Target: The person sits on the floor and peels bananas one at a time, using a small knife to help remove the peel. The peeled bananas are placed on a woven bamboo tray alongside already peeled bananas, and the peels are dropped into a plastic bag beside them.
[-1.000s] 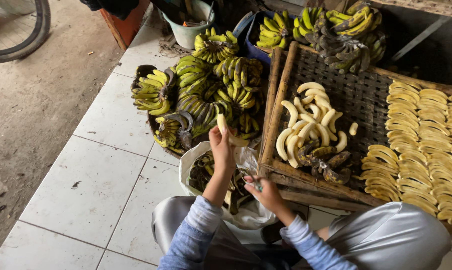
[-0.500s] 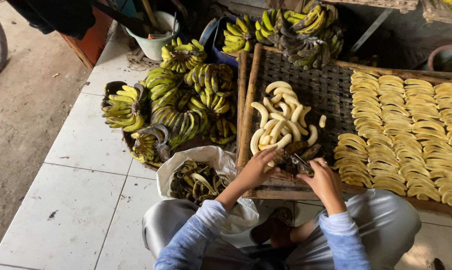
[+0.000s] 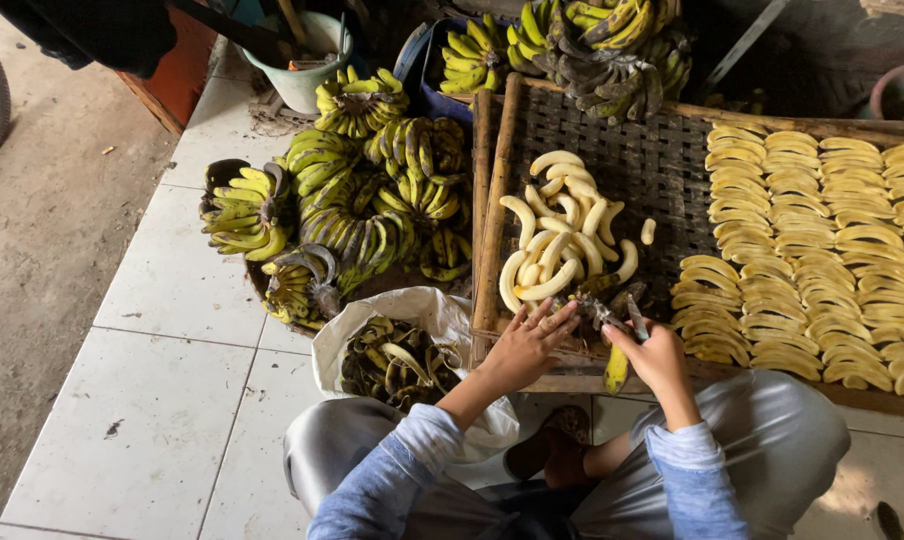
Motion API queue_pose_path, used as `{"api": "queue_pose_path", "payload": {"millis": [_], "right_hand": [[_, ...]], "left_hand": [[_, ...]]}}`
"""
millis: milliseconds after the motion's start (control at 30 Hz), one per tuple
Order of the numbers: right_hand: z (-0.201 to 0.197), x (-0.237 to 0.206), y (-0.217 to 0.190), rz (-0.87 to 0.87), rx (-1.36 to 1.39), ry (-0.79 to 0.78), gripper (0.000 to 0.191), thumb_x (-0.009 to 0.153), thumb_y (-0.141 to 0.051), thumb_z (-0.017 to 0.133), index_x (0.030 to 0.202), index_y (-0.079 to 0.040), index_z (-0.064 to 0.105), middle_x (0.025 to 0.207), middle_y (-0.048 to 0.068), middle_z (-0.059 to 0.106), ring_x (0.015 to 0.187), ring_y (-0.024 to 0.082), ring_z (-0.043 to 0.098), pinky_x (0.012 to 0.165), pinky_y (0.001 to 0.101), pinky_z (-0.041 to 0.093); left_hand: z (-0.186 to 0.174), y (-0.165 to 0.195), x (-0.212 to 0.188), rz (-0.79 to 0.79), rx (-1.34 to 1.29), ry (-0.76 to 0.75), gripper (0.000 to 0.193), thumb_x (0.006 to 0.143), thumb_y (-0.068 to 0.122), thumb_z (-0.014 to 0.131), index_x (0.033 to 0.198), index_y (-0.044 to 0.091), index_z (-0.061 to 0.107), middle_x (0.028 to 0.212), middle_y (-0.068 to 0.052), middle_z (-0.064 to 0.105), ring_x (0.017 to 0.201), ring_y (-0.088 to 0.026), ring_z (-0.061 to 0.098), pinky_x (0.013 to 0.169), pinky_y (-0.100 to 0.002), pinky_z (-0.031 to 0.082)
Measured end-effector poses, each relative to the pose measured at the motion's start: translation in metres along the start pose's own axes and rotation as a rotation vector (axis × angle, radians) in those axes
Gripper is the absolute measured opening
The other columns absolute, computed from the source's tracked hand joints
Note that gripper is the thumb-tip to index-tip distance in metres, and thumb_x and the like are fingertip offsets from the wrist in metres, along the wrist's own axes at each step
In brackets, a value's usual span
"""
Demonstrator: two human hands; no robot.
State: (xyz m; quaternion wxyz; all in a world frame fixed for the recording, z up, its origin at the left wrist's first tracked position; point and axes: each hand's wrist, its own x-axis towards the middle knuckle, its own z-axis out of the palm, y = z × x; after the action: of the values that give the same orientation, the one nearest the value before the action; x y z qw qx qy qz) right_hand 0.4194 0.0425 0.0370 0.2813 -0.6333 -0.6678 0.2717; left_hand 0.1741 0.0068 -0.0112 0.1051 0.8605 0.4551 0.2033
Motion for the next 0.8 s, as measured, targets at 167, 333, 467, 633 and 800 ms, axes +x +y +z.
{"api": "queue_pose_path", "payload": {"millis": [167,333,467,633,800], "right_hand": [[0.006,0.0,0.009,0.397,0.518,-0.093,0.037,0.085,-0.036,0.082,0.09,0.0,0.072,0.065,0.005,0.06,0.04,0.008,0.036,0.038,0.0281,0.025],[0.018,0.004,0.028,0.573,0.787,-0.075,0.031,0.087,-0.035,0.079,0.083,-0.008,0.065,0.057,-0.005,0.051,0.035,0.005,0.035,0.033,0.0259,0.026],[0.03,0.0,0.035,0.689,1.071,-0.174,0.03,0.095,-0.04,0.072,0.079,-0.016,0.062,0.055,-0.007,0.05,0.035,0.003,0.037,0.033,0.0198,0.028],[0.043,-0.015,0.02,0.738,1.646,-0.309,0.023,0.098,-0.036,0.067,0.089,-0.014,0.066,0.058,-0.007,0.058,0.033,0.002,0.041,0.028,0.0154,0.035],[0.047,-0.037,-0.001,0.664,1.457,-0.282,0.044,0.101,-0.048,0.055,0.096,-0.006,0.064,0.061,-0.002,0.058,0.034,0.003,0.04,0.032,0.0191,0.036]], "left_hand": [[-0.004,0.012,0.0,0.034,0.057,0.023,0.09,0.087,0.039,0.076,0.161,0.017,0.03,0.172,-0.003,0.02,0.158,-0.03,0.021,0.124,-0.056,0.023],[-0.016,0.037,-0.001,0.029,-0.015,0.052,0.109,0.074,0.046,0.083,0.163,0.017,0.026,0.168,-0.01,0.027,0.157,-0.034,0.024,0.126,-0.053,0.025],[-0.029,0.052,-0.003,0.106,-0.148,0.09,0.113,0.069,0.051,0.08,0.162,0.013,0.028,0.164,-0.014,0.035,0.153,-0.037,0.032,0.124,-0.053,0.028],[-0.034,0.047,-0.003,0.116,-0.34,0.282,0.083,0.092,0.046,0.071,0.16,0.014,0.037,0.162,-0.012,0.045,0.15,-0.036,0.043,0.122,-0.048,0.037],[-0.005,0.046,0.005,-0.093,-0.962,0.234,0.059,0.104,0.043,0.06,0.15,0.008,0.047,0.153,-0.016,0.054,0.144,-0.038,0.049,0.119,-0.048,0.04]]}}
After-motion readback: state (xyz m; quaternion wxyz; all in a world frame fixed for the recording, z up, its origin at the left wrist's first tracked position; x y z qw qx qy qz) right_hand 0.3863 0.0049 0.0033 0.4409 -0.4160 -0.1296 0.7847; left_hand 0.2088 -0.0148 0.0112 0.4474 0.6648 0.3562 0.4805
